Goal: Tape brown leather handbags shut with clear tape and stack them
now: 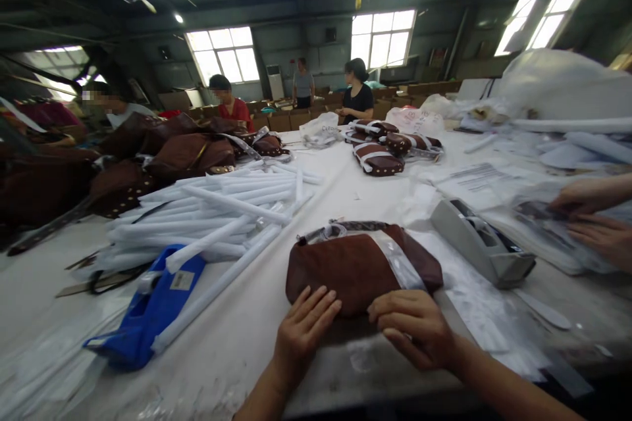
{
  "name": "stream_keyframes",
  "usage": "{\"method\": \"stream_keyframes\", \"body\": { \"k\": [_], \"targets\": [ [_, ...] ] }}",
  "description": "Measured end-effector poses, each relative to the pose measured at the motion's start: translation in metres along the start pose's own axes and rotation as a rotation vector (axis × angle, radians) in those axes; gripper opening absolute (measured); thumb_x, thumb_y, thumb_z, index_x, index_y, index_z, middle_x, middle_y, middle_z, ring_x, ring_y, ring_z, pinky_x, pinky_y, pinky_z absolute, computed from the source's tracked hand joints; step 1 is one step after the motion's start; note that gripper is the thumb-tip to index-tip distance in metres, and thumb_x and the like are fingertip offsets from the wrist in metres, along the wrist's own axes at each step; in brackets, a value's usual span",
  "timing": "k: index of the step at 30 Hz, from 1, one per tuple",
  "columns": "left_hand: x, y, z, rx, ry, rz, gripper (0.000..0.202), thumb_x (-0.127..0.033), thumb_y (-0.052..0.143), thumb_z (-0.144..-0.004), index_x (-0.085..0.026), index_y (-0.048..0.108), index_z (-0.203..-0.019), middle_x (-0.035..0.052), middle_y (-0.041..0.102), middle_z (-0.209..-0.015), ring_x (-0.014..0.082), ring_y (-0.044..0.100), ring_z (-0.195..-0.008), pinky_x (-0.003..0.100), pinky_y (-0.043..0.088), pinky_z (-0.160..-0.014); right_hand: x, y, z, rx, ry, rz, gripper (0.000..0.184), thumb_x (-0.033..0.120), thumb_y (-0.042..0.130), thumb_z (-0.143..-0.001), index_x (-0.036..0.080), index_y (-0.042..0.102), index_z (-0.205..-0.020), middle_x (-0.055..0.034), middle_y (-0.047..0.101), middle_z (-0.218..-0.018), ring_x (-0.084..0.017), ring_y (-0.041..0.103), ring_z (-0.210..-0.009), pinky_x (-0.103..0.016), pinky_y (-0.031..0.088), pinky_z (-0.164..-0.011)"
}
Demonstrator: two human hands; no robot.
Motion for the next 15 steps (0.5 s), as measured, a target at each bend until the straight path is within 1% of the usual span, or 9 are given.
{"method": "stream_keyframes", "body": {
  "k": [2,3,5,6,7,8,10,12,15],
  "targets": [
    [-0.009,0.009,0.003,0.043,0.030,0.022,0.036,-0.011,0.047,-0.099,-0.019,0.060,-0.131,0.0010,0.068,-0.130,0.0168,0.057,-0.129,0.039,0.044,-0.115,-0.001,-0.008,-0.017,-0.016,-0.005,0.055,0.017,0.013,0.053,-0.091,0.019,0.067,-0.097,-0.0070,0.073,-0.091,-0.018,0.070,-0.089,-0.029,0.057,-0.083],
    [-0.012,0.012,0.004,0.047,0.033,0.026,0.035,-0.011,0.047,-0.099,-0.020,0.061,-0.130,0.0002,0.068,-0.130,0.0164,0.057,-0.129,0.039,0.044,-0.115,-0.012,-0.010,-0.027,-0.035,0.044,0.091,0.017,0.014,0.053,-0.092,0.020,0.068,-0.099,-0.0066,0.073,-0.095,-0.018,0.070,-0.092,-0.029,0.057,-0.085],
    [-0.014,0.015,0.004,0.035,0.035,0.025,0.034,-0.011,0.048,-0.098,-0.020,0.062,-0.128,-0.0001,0.069,-0.128,0.0166,0.057,-0.129,0.039,0.045,-0.114,-0.050,-0.009,-0.048,-0.063,0.217,0.193,0.018,0.018,0.054,-0.095,0.022,0.070,-0.101,-0.0065,0.074,-0.104,-0.019,0.069,-0.098,-0.031,0.055,-0.091],
    [-0.015,0.016,0.004,0.029,0.041,0.021,0.034,-0.011,0.049,-0.098,-0.019,0.062,-0.128,0.0002,0.069,-0.127,0.0168,0.057,-0.128,0.040,0.045,-0.114,-0.073,-0.004,-0.058,-0.030,0.320,0.263,0.019,0.020,0.054,-0.095,0.022,0.071,-0.103,-0.0072,0.073,-0.110,-0.020,0.068,-0.103,-0.033,0.054,-0.096],
    [-0.015,0.016,0.004,0.026,0.046,0.016,0.033,-0.011,0.050,-0.098,-0.019,0.063,-0.127,0.0006,0.070,-0.126,0.0168,0.057,-0.128,0.040,0.045,-0.114,-0.098,0.004,-0.067,0.044,0.410,0.340,0.021,0.022,0.053,-0.096,0.021,0.072,-0.105,-0.0086,0.071,-0.118,-0.021,0.066,-0.110,-0.035,0.051,-0.102],
    [-0.015,0.016,0.004,0.029,0.049,0.010,0.033,-0.011,0.050,-0.098,-0.019,0.063,-0.127,0.0010,0.070,-0.126,0.0168,0.058,-0.128,0.040,0.044,-0.114,-0.121,0.015,-0.076,0.168,0.474,0.412,0.023,0.022,0.053,-0.095,0.021,0.073,-0.107,-0.0097,0.066,-0.127,-0.022,0.061,-0.119,-0.037,0.047,-0.107],
    [-0.015,0.016,0.004,0.033,0.056,-0.004,0.033,-0.011,0.048,-0.098,-0.019,0.063,-0.127,0.0017,0.070,-0.125,0.0162,0.058,-0.127,0.040,0.043,-0.115,-0.158,0.039,-0.091,0.405,0.520,0.498,0.024,0.024,0.057,-0.093,0.024,0.076,-0.107,-0.0088,0.054,-0.145,-0.026,0.046,-0.137,-0.042,0.038,-0.116],
    [-0.015,0.015,0.005,0.028,0.067,-0.027,0.033,-0.012,0.048,-0.098,-0.020,0.063,-0.126,0.0021,0.071,-0.124,0.0158,0.058,-0.127,0.040,0.041,-0.116,-0.182,0.061,-0.105,0.556,0.523,0.530,0.019,0.028,0.066,-0.087,0.027,0.078,-0.101,-0.0082,0.048,-0.151,-0.032,0.034,-0.145,-0.052,0.032,-0.117],
    [-0.016,0.022,0.010,0.004,0.105,-0.095,0.032,-0.013,0.046,-0.099,-0.021,0.066,-0.123,0.0017,0.071,-0.124,0.0155,0.061,-0.124,0.039,0.040,-0.116,-0.199,0.089,-0.119,0.673,0.547,0.621,0.017,0.024,0.074,-0.078,0.025,0.080,-0.094,-0.0132,0.051,-0.148,-0.041,0.032,-0.144,-0.067,0.026,-0.114]
  ]
}}
Point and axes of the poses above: each hand's wrist, its own z-axis away from the middle knuckle, its own y-axis out of the palm, x = y × z, the point moved 7 cm from there along -z, towards the middle knuckle
